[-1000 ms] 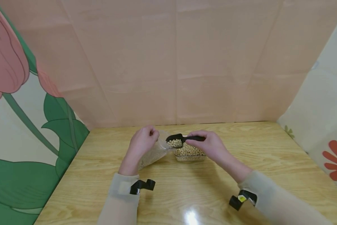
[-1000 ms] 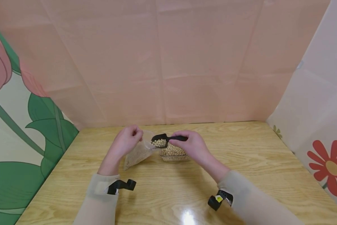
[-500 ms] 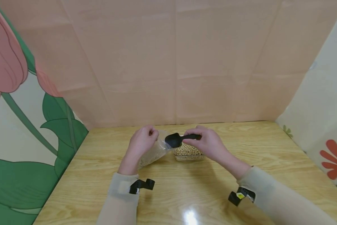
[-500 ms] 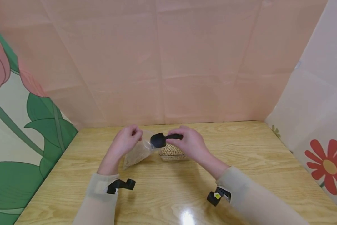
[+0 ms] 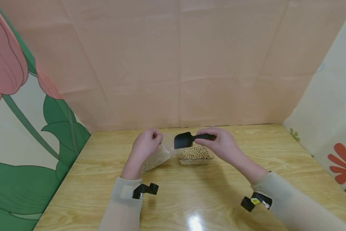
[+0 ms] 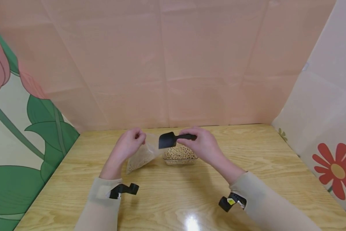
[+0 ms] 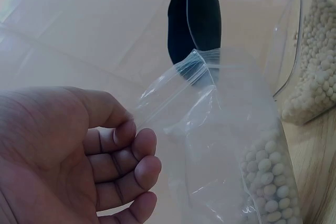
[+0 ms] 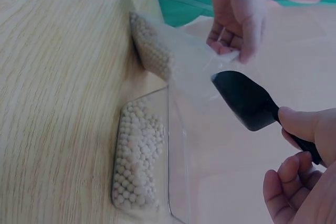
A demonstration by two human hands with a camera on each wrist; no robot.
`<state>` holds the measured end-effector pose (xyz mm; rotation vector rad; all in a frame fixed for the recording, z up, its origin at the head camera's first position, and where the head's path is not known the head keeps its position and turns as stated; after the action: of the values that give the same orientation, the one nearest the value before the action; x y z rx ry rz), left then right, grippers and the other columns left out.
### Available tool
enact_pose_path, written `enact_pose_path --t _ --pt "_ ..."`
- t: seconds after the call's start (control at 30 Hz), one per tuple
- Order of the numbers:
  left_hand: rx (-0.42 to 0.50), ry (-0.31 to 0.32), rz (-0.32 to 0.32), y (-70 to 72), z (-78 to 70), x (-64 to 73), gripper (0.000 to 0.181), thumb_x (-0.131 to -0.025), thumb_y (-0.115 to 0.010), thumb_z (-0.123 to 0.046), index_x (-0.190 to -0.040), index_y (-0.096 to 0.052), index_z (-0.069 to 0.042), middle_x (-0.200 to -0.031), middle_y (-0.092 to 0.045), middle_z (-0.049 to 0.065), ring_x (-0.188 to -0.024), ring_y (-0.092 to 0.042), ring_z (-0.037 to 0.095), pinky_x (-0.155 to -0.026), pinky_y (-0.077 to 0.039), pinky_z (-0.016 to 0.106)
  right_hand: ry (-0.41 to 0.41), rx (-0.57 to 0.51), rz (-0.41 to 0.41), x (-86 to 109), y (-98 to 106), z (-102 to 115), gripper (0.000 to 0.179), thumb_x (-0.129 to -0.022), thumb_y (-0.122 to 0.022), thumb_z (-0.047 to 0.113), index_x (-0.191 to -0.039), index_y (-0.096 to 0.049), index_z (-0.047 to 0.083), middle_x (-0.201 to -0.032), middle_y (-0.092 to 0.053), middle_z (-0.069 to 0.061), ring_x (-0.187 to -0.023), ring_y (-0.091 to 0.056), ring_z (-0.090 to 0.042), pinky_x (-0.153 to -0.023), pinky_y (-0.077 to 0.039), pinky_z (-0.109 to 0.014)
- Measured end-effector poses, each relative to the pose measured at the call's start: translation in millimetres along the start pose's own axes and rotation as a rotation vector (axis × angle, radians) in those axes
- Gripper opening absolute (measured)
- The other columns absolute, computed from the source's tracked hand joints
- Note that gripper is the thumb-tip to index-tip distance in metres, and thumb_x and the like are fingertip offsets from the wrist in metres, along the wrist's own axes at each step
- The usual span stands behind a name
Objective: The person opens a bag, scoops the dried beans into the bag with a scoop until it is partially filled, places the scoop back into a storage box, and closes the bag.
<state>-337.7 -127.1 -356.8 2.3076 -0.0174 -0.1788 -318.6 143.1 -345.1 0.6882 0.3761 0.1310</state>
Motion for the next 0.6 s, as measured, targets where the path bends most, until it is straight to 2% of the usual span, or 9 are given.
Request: enact_pose_path --t 0.1,0.23,0.6 --pt "0.005 -0.001 0.002 0.0 0.0 0.3 0.025 -0.111 -0.055 -0.022 -0.092 -0.068 -0.014 -0.083 -0.063 0.004 -0.068 -0.054 0.023 -0.066 -0.045 0.039 -0.029 -0.021 -0.004 3.9 7.7 -4.8 0.026 -0.099 -0.086 0.034 -0.121 -0.084 0.021 -0.127 -0.076 -0.003 -0.105 -0.07 -0.024 -0.084 -0.056 -0.041" --pt "0.01 -0.004 0.005 -0.1 0.4 0.4 0.025 -0.111 -0.054 -0.022 -0.092 -0.067 -0.013 -0.082 -0.063 0.005 -0.068 -0.054 0.023 -0.066 -0.045 0.039 -0.058 -0.033 -0.011 9.5 16.8 -12.3 0.028 -0.099 -0.085 0.036 -0.122 -0.084 0.02 -0.128 -0.076 -0.003 -0.102 -0.07 -0.024 -0.081 -0.057 -0.037" --pt "0.011 -0.003 0.011 -1.9 2.4 -1.2 0.025 -0.111 -0.055 -0.022 -0.092 -0.067 -0.013 -0.083 -0.064 0.004 -0.068 -0.054 0.022 -0.065 -0.045 0.038 -0.088 0.042 -0.033 23.6 34.4 -37.2 0.031 -0.101 -0.083 0.041 -0.123 -0.083 0.019 -0.127 -0.076 -0.005 -0.1 -0.068 -0.025 -0.078 -0.055 -0.037"
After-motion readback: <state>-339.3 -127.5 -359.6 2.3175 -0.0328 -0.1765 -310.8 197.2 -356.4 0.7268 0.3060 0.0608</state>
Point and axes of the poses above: each hand's wrist, its own x-axis away from the middle knuckle, its own y-axis out of the back of the hand, z = x × y, the point moved 8 cm from there along -x, towards the middle knuckle
